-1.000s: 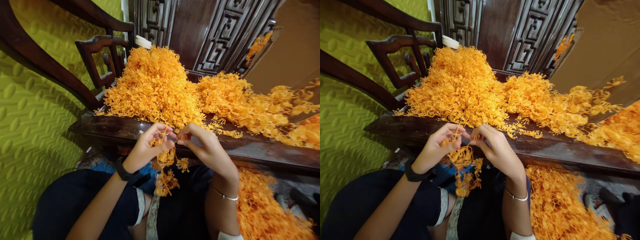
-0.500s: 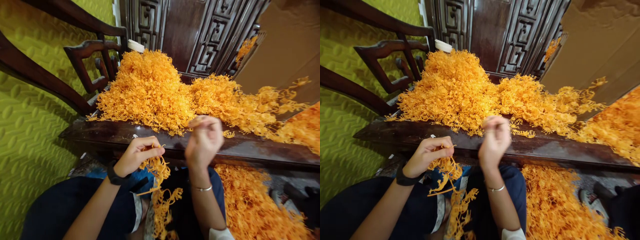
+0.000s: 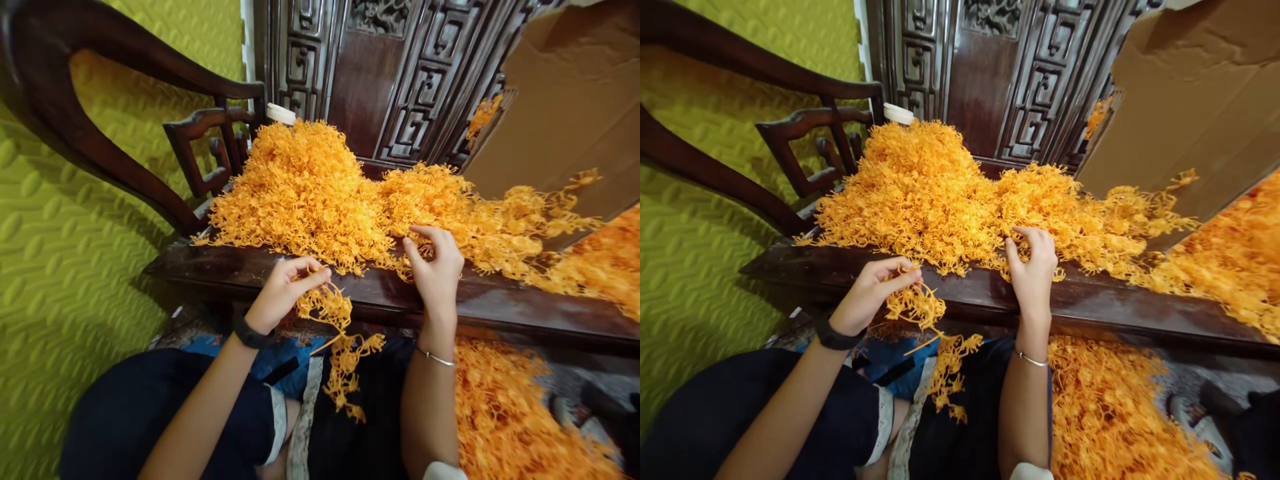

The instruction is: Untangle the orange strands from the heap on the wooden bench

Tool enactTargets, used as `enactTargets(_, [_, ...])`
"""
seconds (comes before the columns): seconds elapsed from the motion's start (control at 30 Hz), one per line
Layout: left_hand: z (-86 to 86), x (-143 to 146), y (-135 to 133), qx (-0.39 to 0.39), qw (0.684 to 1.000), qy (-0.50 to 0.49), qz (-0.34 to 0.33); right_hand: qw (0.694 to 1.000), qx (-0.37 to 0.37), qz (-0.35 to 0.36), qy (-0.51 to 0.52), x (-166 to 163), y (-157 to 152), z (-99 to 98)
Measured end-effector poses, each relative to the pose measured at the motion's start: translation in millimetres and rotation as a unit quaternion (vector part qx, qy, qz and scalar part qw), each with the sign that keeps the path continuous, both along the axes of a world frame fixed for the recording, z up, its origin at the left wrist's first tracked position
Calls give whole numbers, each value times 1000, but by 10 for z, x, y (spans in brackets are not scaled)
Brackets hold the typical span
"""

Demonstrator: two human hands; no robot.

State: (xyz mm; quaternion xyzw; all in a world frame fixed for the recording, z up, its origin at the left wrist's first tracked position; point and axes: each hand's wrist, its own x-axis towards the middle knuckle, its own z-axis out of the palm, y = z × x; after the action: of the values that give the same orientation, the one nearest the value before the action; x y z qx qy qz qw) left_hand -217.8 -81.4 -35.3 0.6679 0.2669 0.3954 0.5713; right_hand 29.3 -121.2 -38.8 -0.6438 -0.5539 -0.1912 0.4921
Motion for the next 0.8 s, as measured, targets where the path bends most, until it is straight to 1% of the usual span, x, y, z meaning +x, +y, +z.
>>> enactTargets(0.07, [-15,9,26,-25,1000,-19,-3,1000,6,-11,-2,21,24,-3])
enactTargets(0.13, [-34,23,37,-38,999,-32,-4,1000,-3,-1,-6,45,49,-11])
enactTargets(0.23, [-57,43,38,-36,998,-47,0,999,-19,24,-29,59,82,-23])
enactTargets(0.3, [-66,53,39,-34,997,-63,3,999,-18,19,-47,49,94,-26])
enactTargets(0.43, [-79,79,55,-21,997,-66,24,999,22,-14,-46,31,100,-27])
enactTargets(0.53, [-95,113,64,-18,997,-62,41,998,50,-19,-35,50,116,-40])
enactTargets(0.8, [-102,161,40,11,997,-40,62,997,68,-18,-8,106,196,-94])
